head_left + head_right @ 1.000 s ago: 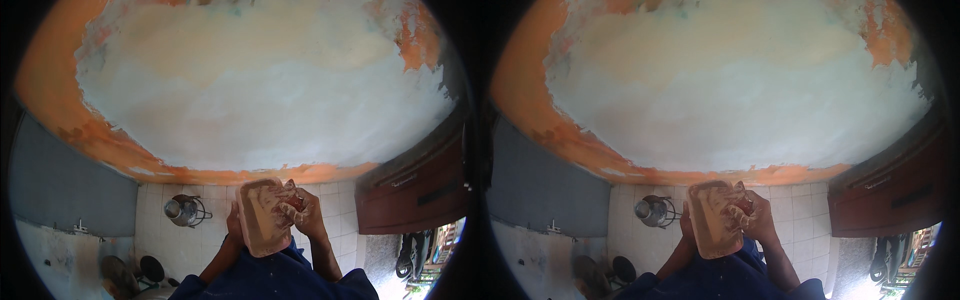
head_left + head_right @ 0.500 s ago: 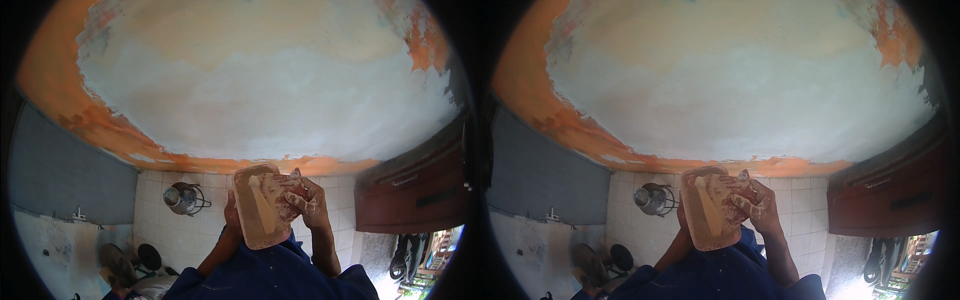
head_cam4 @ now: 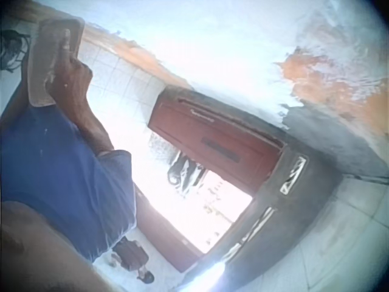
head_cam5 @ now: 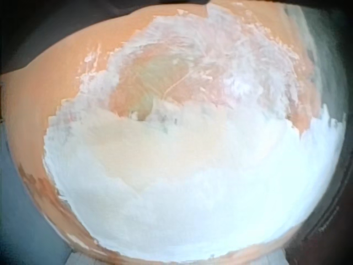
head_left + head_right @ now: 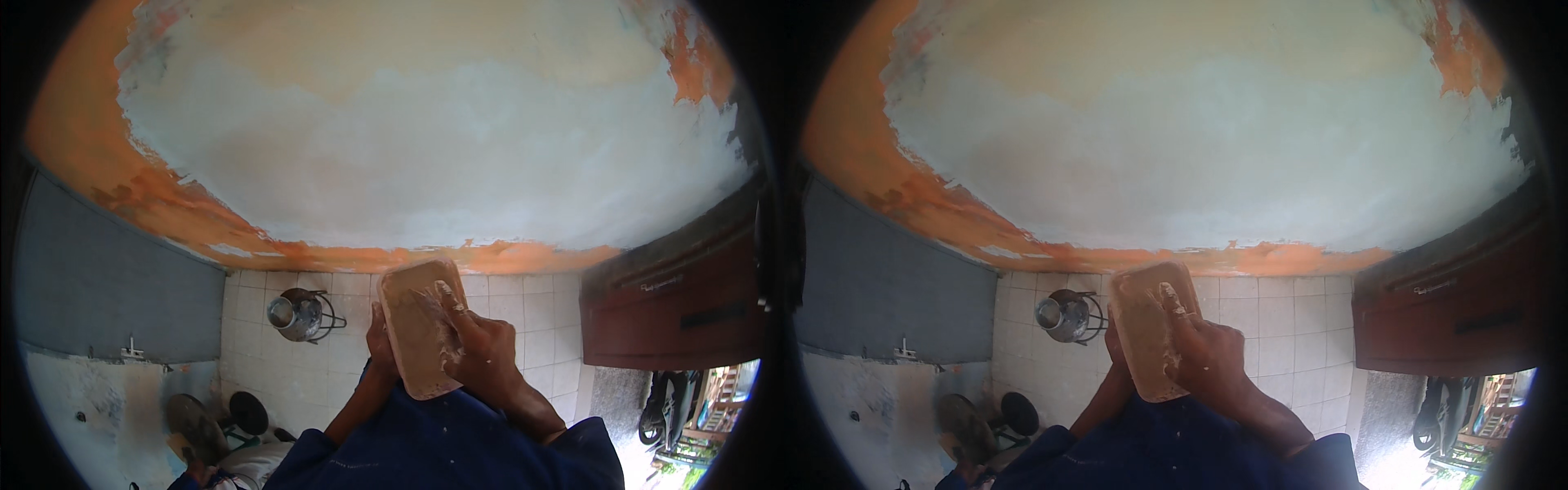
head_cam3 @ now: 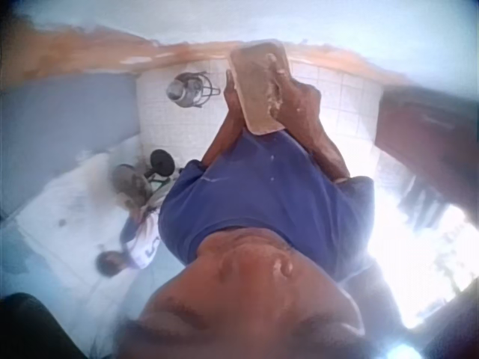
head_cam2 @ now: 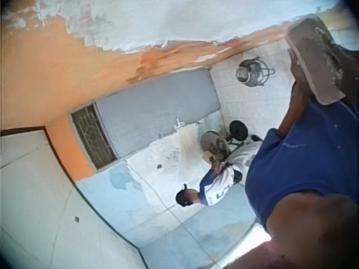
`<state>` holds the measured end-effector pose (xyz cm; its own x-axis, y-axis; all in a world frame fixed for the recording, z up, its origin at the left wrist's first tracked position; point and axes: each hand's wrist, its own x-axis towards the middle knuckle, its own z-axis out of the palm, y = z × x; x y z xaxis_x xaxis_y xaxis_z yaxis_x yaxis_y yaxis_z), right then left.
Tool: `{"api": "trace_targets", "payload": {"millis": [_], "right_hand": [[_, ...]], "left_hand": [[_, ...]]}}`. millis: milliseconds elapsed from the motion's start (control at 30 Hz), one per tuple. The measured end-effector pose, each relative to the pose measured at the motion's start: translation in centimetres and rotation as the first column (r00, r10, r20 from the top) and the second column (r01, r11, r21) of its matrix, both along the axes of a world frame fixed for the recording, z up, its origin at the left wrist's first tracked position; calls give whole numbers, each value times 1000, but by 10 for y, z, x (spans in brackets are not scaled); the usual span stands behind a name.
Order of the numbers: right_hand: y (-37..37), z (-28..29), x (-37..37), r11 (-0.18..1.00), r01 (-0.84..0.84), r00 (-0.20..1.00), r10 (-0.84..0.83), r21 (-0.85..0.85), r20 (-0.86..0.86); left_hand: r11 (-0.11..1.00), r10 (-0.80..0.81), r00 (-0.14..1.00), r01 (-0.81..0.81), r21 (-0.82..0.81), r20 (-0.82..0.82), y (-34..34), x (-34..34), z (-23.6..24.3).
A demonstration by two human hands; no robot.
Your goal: The person applies white plaster to an orange wall using a spreader and scoops more plaster from a plastic container.
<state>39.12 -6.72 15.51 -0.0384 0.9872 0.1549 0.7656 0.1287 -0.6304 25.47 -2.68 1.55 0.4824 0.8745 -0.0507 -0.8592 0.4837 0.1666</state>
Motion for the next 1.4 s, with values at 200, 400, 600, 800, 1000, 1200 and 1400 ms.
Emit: {"api": "trace_targets", "payload": {"millis": [200, 400, 600, 800, 1000, 1200, 1400], "right_hand": [[4, -8, 3, 998, 3, 1000, -5, 66, 24], [5, -3, -3, 998, 53, 998, -54, -38, -44], [9, -6, 0, 999, 42, 999, -43, -32, -26], [9, -14, 3, 1000, 24, 998, -24, 3, 50], [5, -22, -3, 997, -42, 999, 41, 58, 30], [17, -19, -3, 998, 33, 991, -26, -50, 133], [16, -11, -2, 994, 108, 982, -105, -9, 156]], "left_hand": [[1000, -2, 1000, 2, -3, -14, 1, 2, 12], [999, 15, 999, -17, -48, -47, 3, 1, 24], [999, 14, 998, -16, -38, -69, 7, 2, 22], [1000, -13, 1000, 13, -18, -11, 10, -1, 17], [998, -53, 982, 56, -12, 183, 10, 1, 2], [994, -42, 989, 55, -92, 139, 6, 3, 10], [991, -123, 982, 114, -67, -143, 10, 0, 5]]}}
